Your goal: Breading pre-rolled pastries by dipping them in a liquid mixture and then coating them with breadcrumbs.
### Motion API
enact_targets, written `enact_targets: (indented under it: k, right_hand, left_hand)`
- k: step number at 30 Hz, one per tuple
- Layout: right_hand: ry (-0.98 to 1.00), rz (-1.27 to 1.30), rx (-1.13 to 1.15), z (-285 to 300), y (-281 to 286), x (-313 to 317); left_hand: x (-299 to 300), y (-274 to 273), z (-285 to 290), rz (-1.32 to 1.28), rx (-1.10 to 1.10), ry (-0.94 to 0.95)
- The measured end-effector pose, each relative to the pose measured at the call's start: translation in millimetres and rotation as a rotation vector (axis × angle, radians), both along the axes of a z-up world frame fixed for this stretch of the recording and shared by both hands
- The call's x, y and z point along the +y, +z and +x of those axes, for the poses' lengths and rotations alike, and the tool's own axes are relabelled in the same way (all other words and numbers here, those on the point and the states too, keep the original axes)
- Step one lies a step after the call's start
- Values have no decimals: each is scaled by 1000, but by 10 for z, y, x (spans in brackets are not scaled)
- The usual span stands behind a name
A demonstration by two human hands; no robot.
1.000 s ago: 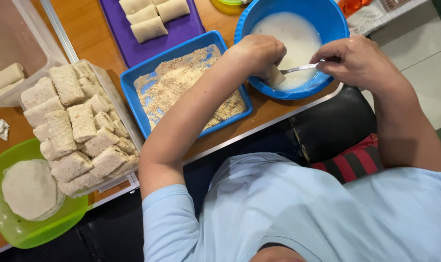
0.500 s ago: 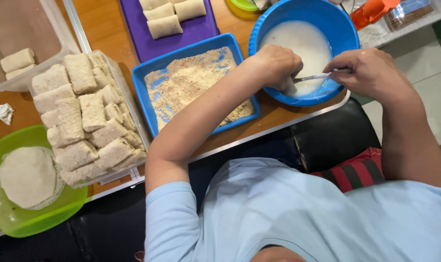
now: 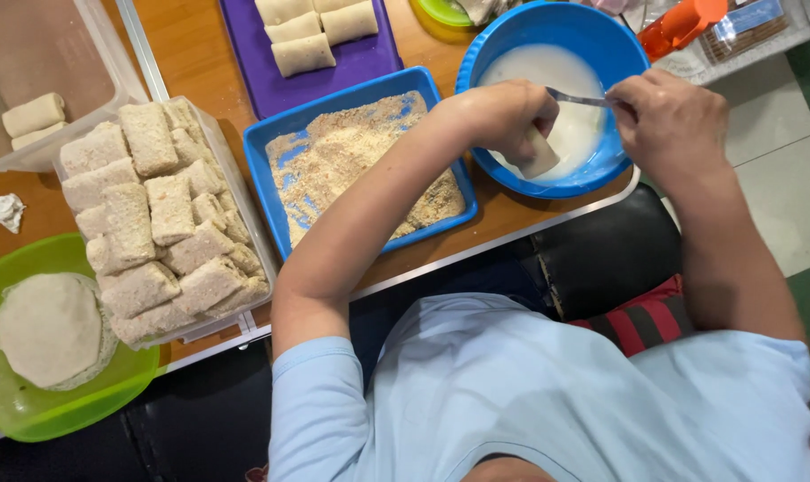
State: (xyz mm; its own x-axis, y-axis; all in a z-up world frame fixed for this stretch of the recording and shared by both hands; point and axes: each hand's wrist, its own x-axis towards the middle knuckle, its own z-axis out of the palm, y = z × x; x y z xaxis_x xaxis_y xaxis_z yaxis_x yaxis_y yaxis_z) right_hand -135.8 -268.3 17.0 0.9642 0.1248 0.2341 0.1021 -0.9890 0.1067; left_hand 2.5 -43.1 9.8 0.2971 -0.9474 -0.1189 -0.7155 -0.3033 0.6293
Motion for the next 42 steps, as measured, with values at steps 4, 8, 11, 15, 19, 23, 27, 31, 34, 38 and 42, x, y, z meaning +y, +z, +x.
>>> enact_targets:
  k: [4,8,11,15,19,23,27,31,34,38,42]
  right_hand:
    - [36,40,-97,45,-124,18]
    - [57,47,-106,128,-338,-23]
    - [75,52,-67,192,-445,-28]
    - [78,56,-8,221,-441,65]
    - [87,43,50,228,-410,151]
    - [65,15,115,236,-430,65]
    - [132,450,42,202,-51,192]
    - [292,1120,160,246,184,403]
    - [286,1273,272,272,-158,293]
    - [211,1425,276,263,-217,233]
    - [148,1426,241,269,-216,185]
  left_hand:
    - [43,43,51,-36,93,14]
    - [50,-70,135,-130,91,8]
    - [73,-9,170,-184,80,49]
    - [51,-46,242,-259,-93,104]
    - [28,6,233,-293,-281,175]
    - [12,17,220,-282,-279,162]
    - [-61,-97,244,-389,-322,180]
    - [-111,-31,183,-459,-275,194]
    - [-130,0,147,-484,-197,200]
    - [-179,-54,126,-543,-203,190]
    - [-177,-35,94,-592,-82,264]
